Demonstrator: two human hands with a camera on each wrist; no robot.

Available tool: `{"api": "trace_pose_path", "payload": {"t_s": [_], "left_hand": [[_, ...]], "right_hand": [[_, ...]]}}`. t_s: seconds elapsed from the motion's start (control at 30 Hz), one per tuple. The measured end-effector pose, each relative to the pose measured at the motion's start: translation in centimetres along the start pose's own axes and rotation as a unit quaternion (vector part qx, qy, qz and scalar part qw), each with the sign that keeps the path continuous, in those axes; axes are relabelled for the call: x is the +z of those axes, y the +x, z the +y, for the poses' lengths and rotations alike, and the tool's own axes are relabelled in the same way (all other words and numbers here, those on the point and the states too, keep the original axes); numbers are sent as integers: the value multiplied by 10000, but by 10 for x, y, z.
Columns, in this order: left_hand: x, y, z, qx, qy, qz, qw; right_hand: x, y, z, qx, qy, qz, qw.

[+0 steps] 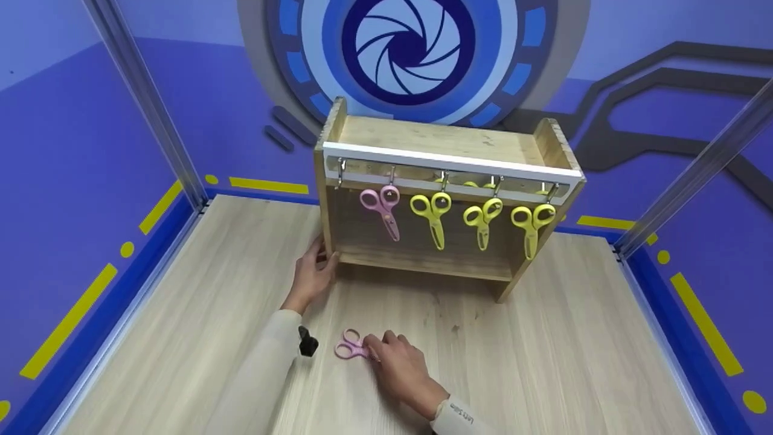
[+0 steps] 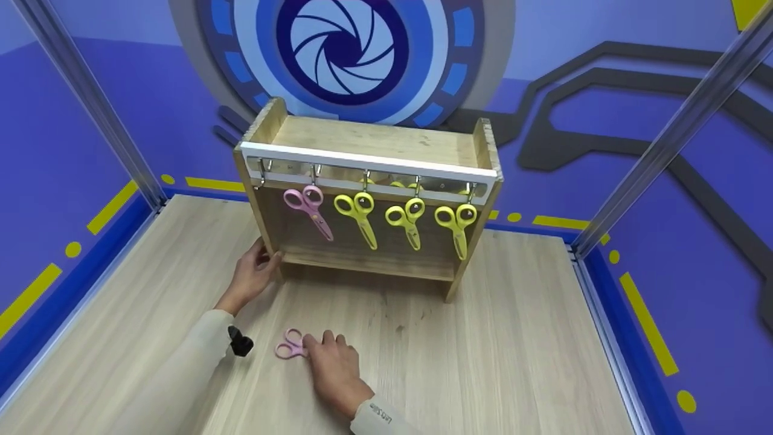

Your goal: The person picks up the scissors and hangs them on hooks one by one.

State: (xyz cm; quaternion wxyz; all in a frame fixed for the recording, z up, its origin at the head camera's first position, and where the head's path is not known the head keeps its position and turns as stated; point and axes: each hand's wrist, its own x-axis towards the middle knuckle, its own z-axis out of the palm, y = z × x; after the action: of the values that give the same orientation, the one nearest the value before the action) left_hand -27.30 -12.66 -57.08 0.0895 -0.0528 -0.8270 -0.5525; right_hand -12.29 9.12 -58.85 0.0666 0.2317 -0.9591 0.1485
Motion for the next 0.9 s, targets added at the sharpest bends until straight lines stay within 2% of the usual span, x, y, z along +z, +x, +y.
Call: {"api": "trace_pose_path", "payload": {"t_s": [0.27, 0.47, 0.7, 0.9], "left_hand": [[1, 1, -2, -120, -7, -36, 9999], [1, 1, -1, -176, 20, -54, 9998], [0, 1, 0, -255, 42, -85, 9996], [1, 0, 1, -75, -86, -32, 9999]], "right_hand": [[-1, 3, 9, -45, -240, 127, 9996], [1, 5, 11, 7, -175, 128, 9998], [1, 2, 16, 125, -29, 441, 9989], [3, 2, 18, 150, -246, 386, 9988]]}}
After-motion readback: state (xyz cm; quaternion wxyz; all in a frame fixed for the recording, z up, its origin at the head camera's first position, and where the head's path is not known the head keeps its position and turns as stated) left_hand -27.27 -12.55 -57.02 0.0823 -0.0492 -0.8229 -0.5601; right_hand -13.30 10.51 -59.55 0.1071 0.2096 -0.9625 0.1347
